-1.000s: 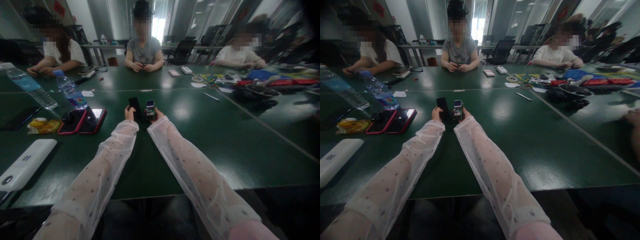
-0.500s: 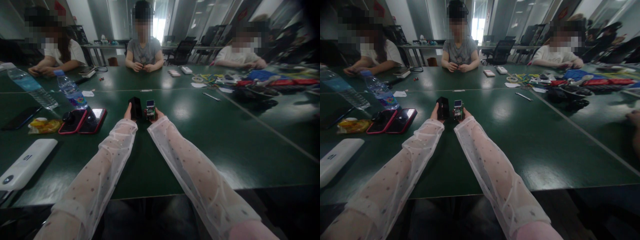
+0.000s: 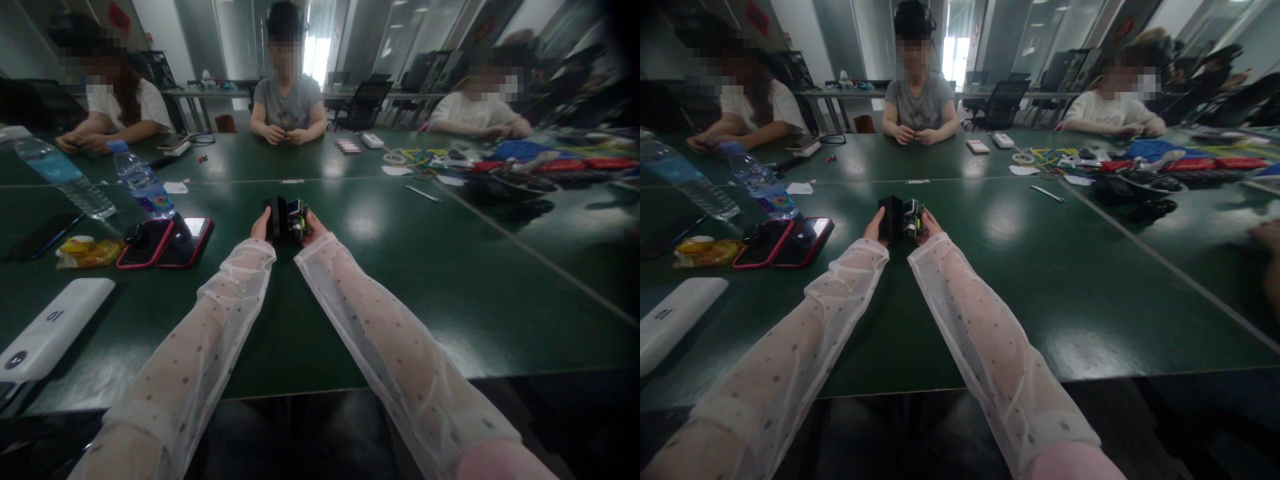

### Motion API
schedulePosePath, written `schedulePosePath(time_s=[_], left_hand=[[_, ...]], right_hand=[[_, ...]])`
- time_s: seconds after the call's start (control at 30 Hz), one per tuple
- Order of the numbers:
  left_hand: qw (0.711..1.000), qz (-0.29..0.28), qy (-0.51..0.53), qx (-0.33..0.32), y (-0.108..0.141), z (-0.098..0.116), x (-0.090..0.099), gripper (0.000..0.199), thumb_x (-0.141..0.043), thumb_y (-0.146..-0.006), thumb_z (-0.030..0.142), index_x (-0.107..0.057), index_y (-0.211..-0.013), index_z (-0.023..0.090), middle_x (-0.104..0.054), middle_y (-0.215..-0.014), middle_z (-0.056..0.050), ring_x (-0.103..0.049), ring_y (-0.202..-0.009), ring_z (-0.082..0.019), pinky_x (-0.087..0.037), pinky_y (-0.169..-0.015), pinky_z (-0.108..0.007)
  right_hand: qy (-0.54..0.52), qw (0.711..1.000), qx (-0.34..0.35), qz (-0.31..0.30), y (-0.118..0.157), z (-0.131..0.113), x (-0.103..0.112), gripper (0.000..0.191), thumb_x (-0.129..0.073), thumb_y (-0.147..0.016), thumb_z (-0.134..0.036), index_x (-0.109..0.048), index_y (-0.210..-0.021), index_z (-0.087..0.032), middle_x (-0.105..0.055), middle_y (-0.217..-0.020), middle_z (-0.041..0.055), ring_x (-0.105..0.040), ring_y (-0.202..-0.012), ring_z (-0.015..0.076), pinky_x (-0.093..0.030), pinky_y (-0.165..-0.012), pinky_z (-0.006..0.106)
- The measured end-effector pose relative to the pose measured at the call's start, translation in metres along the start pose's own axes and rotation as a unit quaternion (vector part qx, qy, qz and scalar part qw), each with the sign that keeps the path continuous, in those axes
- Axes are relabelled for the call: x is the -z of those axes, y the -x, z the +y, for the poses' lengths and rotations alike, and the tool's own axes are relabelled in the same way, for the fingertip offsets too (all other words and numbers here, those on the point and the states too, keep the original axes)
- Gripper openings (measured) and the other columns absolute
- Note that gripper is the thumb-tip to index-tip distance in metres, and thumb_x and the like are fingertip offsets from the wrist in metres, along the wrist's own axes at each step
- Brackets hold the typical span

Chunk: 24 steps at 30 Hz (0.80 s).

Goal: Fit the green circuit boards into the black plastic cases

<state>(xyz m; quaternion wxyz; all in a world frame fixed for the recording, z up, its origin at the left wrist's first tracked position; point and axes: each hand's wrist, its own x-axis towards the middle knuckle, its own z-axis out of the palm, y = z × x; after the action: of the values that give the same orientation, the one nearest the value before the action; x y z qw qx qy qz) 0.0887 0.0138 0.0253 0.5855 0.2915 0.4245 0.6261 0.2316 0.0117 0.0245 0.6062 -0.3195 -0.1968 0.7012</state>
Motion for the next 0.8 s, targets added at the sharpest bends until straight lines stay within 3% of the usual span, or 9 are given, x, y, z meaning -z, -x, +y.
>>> schedulePosePath(time_s=[0.2,0.53,0.67,0.8], left_hand=[[0.998,0.051,-0.033,-0.014,0.003,-0.001,-0.001,0.025,-0.079,-0.080,0.038,-0.068,-0.090,0.018,-0.072,-0.096,-0.007,-0.071,-0.095,-0.022,-0.056,-0.091,-0.037],[0.993,0.044,-0.092,-0.065,0.006,-0.005,0.001,0.045,-0.087,-0.074,0.034,-0.063,-0.109,0.019,-0.070,-0.101,-0.008,-0.071,-0.093,-0.023,-0.055,-0.088,-0.037],[0.994,0.049,-0.082,-0.059,0.009,-0.004,-0.002,0.041,-0.086,-0.076,0.034,-0.064,-0.107,0.019,-0.071,-0.100,-0.008,-0.071,-0.097,-0.023,-0.054,-0.092,-0.037],[0.997,0.057,-0.049,-0.020,0.005,-0.001,-0.002,0.024,-0.077,-0.084,0.035,-0.067,-0.097,0.017,-0.073,-0.097,-0.009,-0.071,-0.104,-0.025,-0.055,-0.097,-0.039]], right_hand=[[0.013,1.000,0.022,-0.004,0.006,-0.001,-0.004,0.029,-0.057,-0.096,-0.019,-0.063,-0.123,-0.028,-0.076,-0.081,-0.0063,-0.069,-0.063,0.0122,-0.052,-0.053,0.023],[0.116,0.989,0.081,-0.034,0.012,0.003,-0.002,0.044,-0.073,-0.084,-0.022,-0.064,-0.126,-0.032,-0.074,-0.083,-0.0064,-0.067,-0.063,0.0083,-0.051,-0.055,0.017],[0.143,0.983,0.108,-0.051,0.009,0.006,0.001,0.049,-0.077,-0.080,-0.027,-0.064,-0.128,-0.032,-0.073,-0.080,-0.0071,-0.066,-0.063,0.0087,-0.050,-0.055,0.017],[0.121,0.983,0.103,-0.086,0.010,0.007,-0.003,0.051,-0.071,-0.085,-0.022,-0.062,-0.133,-0.032,-0.071,-0.075,-0.0077,-0.067,-0.067,0.0097,-0.053,-0.063,0.020]])
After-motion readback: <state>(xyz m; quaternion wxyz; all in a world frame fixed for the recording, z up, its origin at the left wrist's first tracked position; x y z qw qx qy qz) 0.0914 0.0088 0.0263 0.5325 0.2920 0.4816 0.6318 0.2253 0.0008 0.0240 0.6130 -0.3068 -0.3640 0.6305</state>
